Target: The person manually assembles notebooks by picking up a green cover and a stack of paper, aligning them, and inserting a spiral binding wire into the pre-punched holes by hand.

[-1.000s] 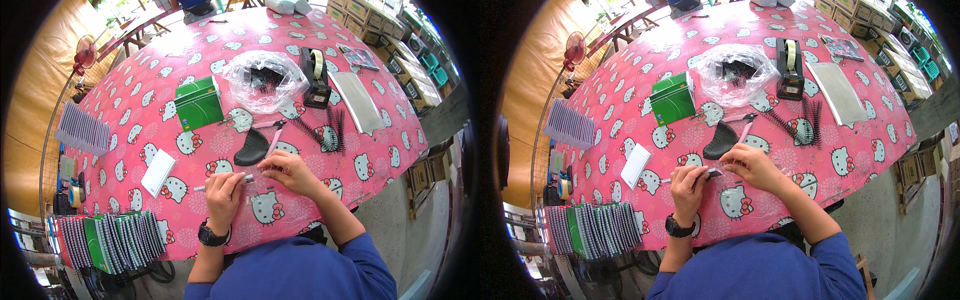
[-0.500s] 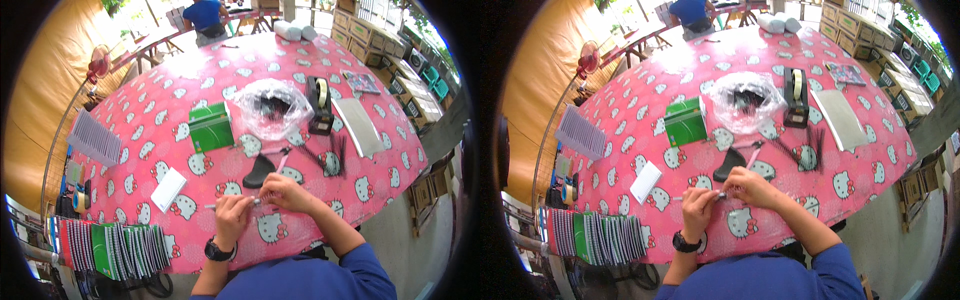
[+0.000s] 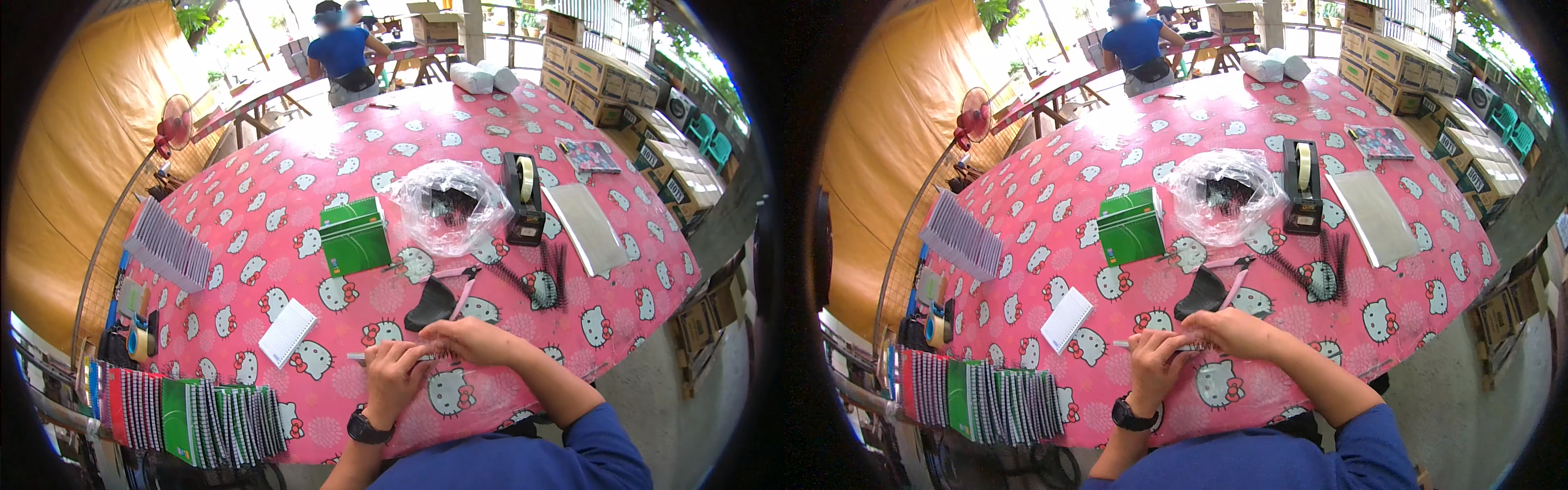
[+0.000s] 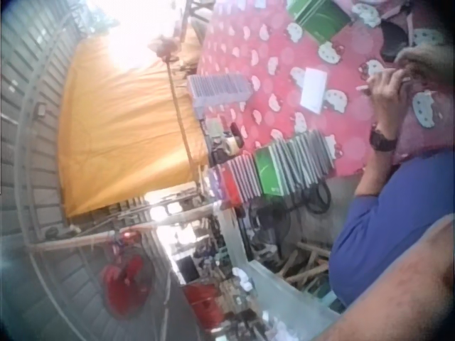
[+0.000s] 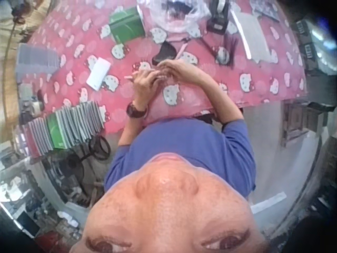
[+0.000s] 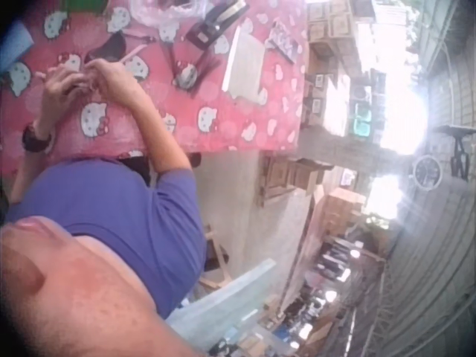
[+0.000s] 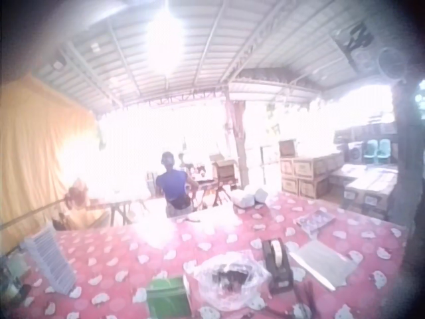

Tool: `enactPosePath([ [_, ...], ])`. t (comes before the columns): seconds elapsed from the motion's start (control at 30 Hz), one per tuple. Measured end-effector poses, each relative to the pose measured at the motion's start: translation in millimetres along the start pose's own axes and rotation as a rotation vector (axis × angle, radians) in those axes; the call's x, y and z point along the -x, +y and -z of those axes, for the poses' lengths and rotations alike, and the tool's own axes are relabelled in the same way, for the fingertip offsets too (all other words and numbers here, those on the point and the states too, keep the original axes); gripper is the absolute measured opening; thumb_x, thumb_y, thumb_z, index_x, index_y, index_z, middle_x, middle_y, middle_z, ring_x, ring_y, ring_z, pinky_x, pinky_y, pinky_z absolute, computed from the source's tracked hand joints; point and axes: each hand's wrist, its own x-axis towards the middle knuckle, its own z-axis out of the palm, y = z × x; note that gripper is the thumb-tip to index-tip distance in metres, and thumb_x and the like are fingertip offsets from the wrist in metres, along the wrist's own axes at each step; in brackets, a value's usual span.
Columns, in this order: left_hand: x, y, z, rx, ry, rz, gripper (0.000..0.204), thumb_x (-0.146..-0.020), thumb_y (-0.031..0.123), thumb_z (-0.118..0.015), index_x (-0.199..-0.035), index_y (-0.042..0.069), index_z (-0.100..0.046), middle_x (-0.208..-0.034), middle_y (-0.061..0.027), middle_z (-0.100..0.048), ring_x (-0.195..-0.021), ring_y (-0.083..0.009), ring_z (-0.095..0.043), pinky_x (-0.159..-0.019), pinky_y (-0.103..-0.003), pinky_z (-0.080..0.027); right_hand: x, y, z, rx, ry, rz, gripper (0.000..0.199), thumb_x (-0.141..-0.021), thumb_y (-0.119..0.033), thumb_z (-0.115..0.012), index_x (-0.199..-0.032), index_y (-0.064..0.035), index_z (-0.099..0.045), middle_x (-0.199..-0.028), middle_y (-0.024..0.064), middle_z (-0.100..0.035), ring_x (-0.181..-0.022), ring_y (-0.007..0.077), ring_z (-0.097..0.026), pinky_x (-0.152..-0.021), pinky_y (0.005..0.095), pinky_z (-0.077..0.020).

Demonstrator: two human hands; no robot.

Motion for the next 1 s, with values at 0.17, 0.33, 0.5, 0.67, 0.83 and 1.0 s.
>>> enactPosePath([
  [0.17,0.2,2.8,1.9,-0.083,-0.028,0.002,0.024,-0.073,0.024,-0.074,-0.093,0.014,-0.065,-0.091,0.001,-0.063,-0.085,-0.0183,-0.057,-0.079,-0.034,-0.034,-31.5,26.0,4.7,0.355,0.396,0.028,0.056,-0.077,-0.04,-0.07,-0.116,-0.0033,-0.052,-0.117,0.0216,-0.052,-0.111,0.039,-0.048,-0.093,0.0452,-0.0405],
  [0.33,4.6,-8.0,1.1,-0.001,-0.032,-0.064,0.028,-0.077,0.033,-0.07,-0.098,0.016,-0.064,-0.094,0.0015,-0.065,-0.088,-0.0169,-0.057,-0.082,-0.037,-0.032,-43.5,46.6,-22.8,0.587,0.305,-0.023,0.082,-0.058,-0.048,-0.079,-0.123,-0.0088,-0.048,-0.134,0.0274,-0.033,-0.117,0.0448,-0.039,-0.097,0.0545,-0.0357],
  [0.5,-2.4,1.2,6.1,0.009,-0.031,-0.044,0.028,-0.077,0.034,-0.07,-0.098,0.016,-0.064,-0.093,0.0015,-0.065,-0.09,-0.017,-0.057,-0.085,-0.038,-0.032,-45.8,48.5,-19.2,0.532,0.349,0.035,0.064,-0.065,-0.042,-0.077,-0.117,-0.0099,-0.057,-0.131,0.0262,-0.041,-0.117,0.0427,-0.042,-0.1,0.0501,-0.0355],
  [0.67,7.3,-15.4,0.5,0.025,-0.091,-0.047,0.023,-0.075,0.03,-0.071,-0.092,0.016,-0.067,-0.089,0.0032,-0.064,-0.093,-0.0161,-0.057,-0.096,-0.042,-0.025,-8.6,52.6,12.4,-0.183,0.215,0.04,0.054,-0.079,-0.047,-0.066,-0.114,-0.0069,-0.063,-0.126,0.0201,-0.053,-0.123,0.0336,-0.044,-0.104,0.0446,-0.0324],
  [0.83,8.5,-23.6,10.7,-0.024,-0.015,-0.052,0.02,-0.067,0.026,-0.077,-0.083,0.018,-0.068,-0.085,0.0046,-0.063,-0.092,-0.0155,-0.057,-0.099,-0.046,-0.02,16.4,33.2,11.5,-0.443,0.053,0.121,0.048,-0.087,-0.046,-0.06,-0.114,-0.0071,-0.064,-0.123,0.0137,-0.058,-0.127,0.0276,-0.042,-0.105,0.0417,-0.0303],
  [1.0,13.3,-29.2,7.3,-0.038,-0.012,-0.073,0.021,-0.061,0.023,-0.08,-0.077,0.019,-0.068,-0.078,0.0051,-0.062,-0.087,-0.0154,-0.058,-0.099,-0.046,-0.02,11.1,14.3,-9.6,-0.025,0.071,0.005,0.045,-0.078,-0.042,-0.07,-0.111,-0.0117,-0.067,-0.126,0.0167,-0.055,-0.118,0.0301,-0.048,-0.102,0.0406,-0.0334],
])
